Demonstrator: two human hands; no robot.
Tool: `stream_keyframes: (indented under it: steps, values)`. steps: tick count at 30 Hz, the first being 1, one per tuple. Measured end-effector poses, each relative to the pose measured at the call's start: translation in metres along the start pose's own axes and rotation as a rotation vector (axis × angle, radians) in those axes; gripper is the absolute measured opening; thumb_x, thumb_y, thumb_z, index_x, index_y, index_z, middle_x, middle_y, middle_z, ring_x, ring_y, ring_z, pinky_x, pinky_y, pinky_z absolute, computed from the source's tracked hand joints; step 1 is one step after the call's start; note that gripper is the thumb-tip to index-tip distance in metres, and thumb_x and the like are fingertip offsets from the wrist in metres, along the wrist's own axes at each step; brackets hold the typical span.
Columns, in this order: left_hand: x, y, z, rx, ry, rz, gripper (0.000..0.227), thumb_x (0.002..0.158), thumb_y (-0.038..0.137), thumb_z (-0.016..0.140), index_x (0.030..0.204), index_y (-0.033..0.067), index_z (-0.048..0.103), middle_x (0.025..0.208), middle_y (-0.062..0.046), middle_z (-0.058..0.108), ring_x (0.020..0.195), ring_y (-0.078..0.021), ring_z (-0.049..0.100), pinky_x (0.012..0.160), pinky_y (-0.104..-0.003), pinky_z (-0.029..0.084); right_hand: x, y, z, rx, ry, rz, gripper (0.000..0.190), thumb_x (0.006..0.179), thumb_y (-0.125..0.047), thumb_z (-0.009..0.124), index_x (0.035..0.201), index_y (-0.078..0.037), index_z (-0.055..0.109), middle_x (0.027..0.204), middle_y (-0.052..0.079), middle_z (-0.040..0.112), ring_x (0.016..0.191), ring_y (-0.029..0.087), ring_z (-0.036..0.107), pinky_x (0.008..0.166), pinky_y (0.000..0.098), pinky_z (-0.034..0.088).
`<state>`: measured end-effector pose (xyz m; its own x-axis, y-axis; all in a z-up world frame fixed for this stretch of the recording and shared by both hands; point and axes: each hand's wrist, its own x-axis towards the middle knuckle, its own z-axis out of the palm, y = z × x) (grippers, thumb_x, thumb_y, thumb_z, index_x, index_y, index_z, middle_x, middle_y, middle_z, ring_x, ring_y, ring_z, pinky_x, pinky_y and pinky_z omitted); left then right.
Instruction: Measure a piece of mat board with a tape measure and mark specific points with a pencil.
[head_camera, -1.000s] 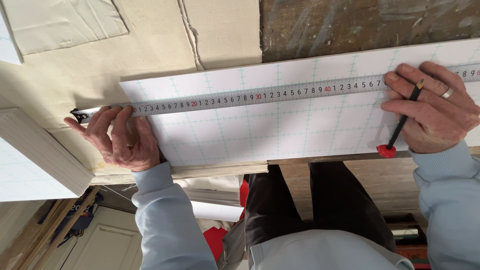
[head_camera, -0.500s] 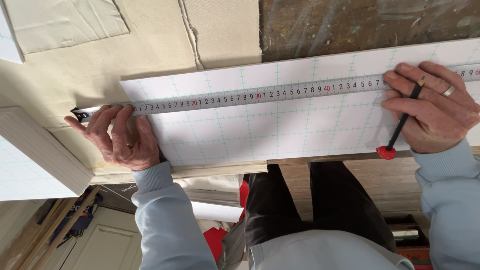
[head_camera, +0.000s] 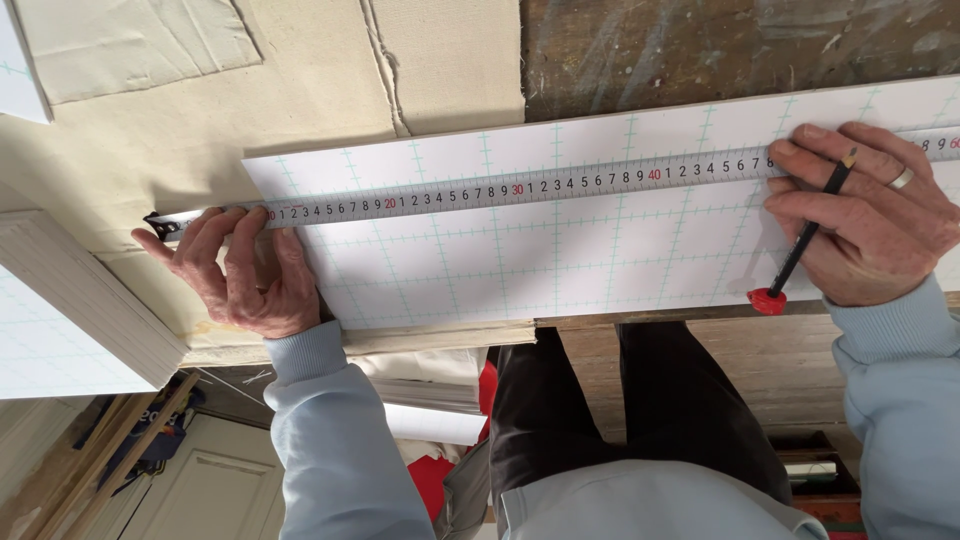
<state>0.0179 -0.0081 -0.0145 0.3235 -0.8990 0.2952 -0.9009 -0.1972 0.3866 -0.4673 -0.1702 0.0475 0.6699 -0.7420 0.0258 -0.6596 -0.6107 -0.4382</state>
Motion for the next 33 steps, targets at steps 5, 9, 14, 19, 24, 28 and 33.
stream_keyframes:
  steps: [5,9,14,19,24,28,33]
  values:
    - [-0.001,-0.001,0.0,-0.002,0.003,0.0,0.025,0.106,0.035,0.073,0.101,0.011,0.078,0.108,-0.003,0.067,0.113,-0.024,0.067,0.13,-0.07,0.017,-0.003,0.0,0.001,0.024,-0.002,0.028,0.012,0.087,0.006,0.083,0.081,-0.001,0.074,0.108,0.017,0.079,0.118,0.03,0.074,0.112,0.0453,0.056]
    - [-0.001,-0.002,0.001,-0.003,0.015,0.001,0.026,0.104,0.037,0.071,0.1,0.0117,0.078,0.107,-0.002,0.067,0.113,-0.0235,0.067,0.13,-0.07,0.017,-0.005,0.001,0.002,0.038,0.012,0.029,0.017,0.087,0.009,0.086,0.082,-0.001,0.073,0.108,0.017,0.078,0.117,0.03,0.074,0.109,0.0444,0.055]
    - [-0.001,-0.001,0.001,-0.003,0.03,0.009,0.025,0.103,0.036,0.071,0.1,0.0118,0.078,0.107,-0.003,0.067,0.112,-0.0226,0.068,0.129,-0.069,0.018,-0.006,0.0,0.002,0.053,0.019,0.035,0.018,0.088,0.011,0.086,0.084,-0.001,0.073,0.111,0.016,0.078,0.12,0.031,0.074,0.109,0.0432,0.055]
    - [0.001,0.001,-0.003,-0.009,0.009,0.016,0.019,0.102,0.031,0.077,0.103,0.0117,0.078,0.11,-0.002,0.065,0.113,-0.0232,0.067,0.13,-0.068,0.017,-0.01,-0.002,0.001,0.1,0.002,0.096,0.018,0.092,0.012,0.082,0.088,0.0,0.07,0.116,0.018,0.076,0.12,0.032,0.072,0.111,0.0461,0.053]
    - [0.003,0.004,-0.009,-0.038,0.021,0.006,0.013,0.1,0.028,0.079,0.103,0.0148,0.079,0.111,0.001,0.065,0.112,-0.0192,0.068,0.131,-0.066,0.017,-0.042,0.012,0.016,0.096,-0.001,0.11,0.019,0.101,0.011,0.078,0.092,-0.003,0.07,0.118,0.017,0.077,0.127,0.031,0.073,0.112,0.044,0.05]
    - [-0.01,-0.001,-0.013,-0.047,0.047,0.009,0.015,0.093,0.028,0.085,0.102,0.0186,0.079,0.11,0.004,0.066,0.111,-0.0164,0.069,0.132,-0.064,0.019,-0.065,0.004,0.017,0.132,0.011,0.189,0.02,0.112,0.011,0.073,0.096,-0.002,0.071,0.126,0.015,0.078,0.131,0.028,0.069,0.121,0.0408,0.049]
    - [-0.026,0.015,-0.032,-0.087,0.018,-0.042,0.015,0.092,0.019,0.087,0.104,0.0194,0.079,0.112,0.004,0.067,0.115,-0.0199,0.067,0.133,-0.064,0.015,-0.037,-0.031,-0.008,0.146,0.082,0.145,0.025,0.103,0.018,0.074,0.087,0.0,0.067,0.118,0.02,0.075,0.124,0.036,0.07,0.114,0.0442,0.053]
